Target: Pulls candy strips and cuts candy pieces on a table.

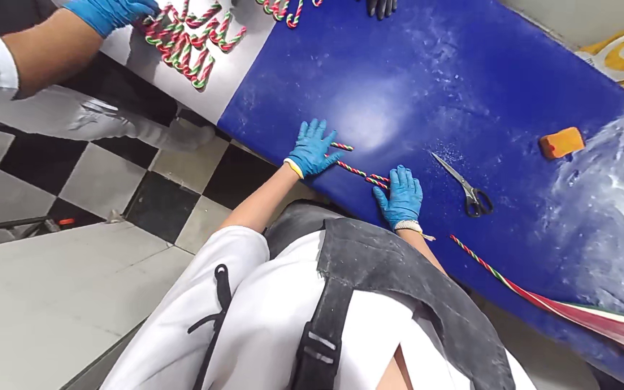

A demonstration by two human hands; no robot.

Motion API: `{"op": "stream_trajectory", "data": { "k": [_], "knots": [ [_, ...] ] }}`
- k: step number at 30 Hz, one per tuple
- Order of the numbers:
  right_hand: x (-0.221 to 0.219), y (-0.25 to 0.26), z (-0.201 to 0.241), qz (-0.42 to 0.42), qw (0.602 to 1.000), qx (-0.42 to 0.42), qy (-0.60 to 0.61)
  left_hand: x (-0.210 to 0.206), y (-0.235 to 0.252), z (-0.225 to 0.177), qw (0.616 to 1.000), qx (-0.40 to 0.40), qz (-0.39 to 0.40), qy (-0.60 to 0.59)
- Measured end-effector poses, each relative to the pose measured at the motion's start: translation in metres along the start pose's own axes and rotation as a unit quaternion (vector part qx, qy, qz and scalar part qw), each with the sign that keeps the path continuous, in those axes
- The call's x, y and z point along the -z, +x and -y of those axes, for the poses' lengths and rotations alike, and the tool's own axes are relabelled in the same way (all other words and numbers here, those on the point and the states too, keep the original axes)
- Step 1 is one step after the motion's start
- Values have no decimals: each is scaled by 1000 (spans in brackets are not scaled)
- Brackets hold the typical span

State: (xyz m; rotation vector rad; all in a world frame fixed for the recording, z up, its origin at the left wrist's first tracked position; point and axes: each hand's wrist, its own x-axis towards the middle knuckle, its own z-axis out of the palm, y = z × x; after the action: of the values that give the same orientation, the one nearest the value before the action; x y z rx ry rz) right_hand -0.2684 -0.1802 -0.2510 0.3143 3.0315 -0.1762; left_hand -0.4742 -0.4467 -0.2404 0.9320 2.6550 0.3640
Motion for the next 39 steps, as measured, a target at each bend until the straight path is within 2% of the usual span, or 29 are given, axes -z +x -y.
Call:
{"op": "stream_trajectory", "data": {
  "k": [2, 4, 8, 11, 14, 17, 20, 25, 29, 31, 35, 38, 39],
  "knots": [
    [-6, -14, 1, -51, 998, 2, 22, -6, -4, -27, 1000, 3, 17, 1],
    [-15, -30, -7, -112, 992, 12, 53, -20, -5, -43, 1000, 12, 1, 0],
    [-24, -44, -23, -139, 986, 20, 88, -32, 11, -41, 999, 7, -39, 15],
    [-20, -22, -8, -125, 988, 43, 83, -16, 33, -34, 1000, -6, -19, 11],
    [-11, 32, 27, -118, 987, 82, 78, 1, 51, -37, 1000, -16, 19, 14],
    [-15, 67, 57, -172, 979, 76, 83, 1, 54, -54, 999, -12, 30, 18],
    [-25, 53, 64, -249, 958, 38, 136, -14, 44, -82, 1000, 6, 13, -2],
    [-27, -44, 25, -251, 954, 10, 162, -47, 53, -102, 994, 64, -88, 25],
    [-35, -164, -32, -240, 954, -111, 141, -32, 78, -109, 988, 125, -80, 43],
    [-43, -238, -60, -242, 944, -189, 124, -26, 76, -126, 986, 122, -104, 44],
    [-58, -389, -94, -259, 894, -351, 103, -44, 29, -206, 990, 36, -128, 44],
    [-66, -462, -108, -282, 826, -472, 121, -102, -10, -288, 989, -52, -130, 37],
    [-42, -472, -110, -251, 798, -523, 166, -124, -20, -319, 989, -83, -116, 36]
  ]
}}
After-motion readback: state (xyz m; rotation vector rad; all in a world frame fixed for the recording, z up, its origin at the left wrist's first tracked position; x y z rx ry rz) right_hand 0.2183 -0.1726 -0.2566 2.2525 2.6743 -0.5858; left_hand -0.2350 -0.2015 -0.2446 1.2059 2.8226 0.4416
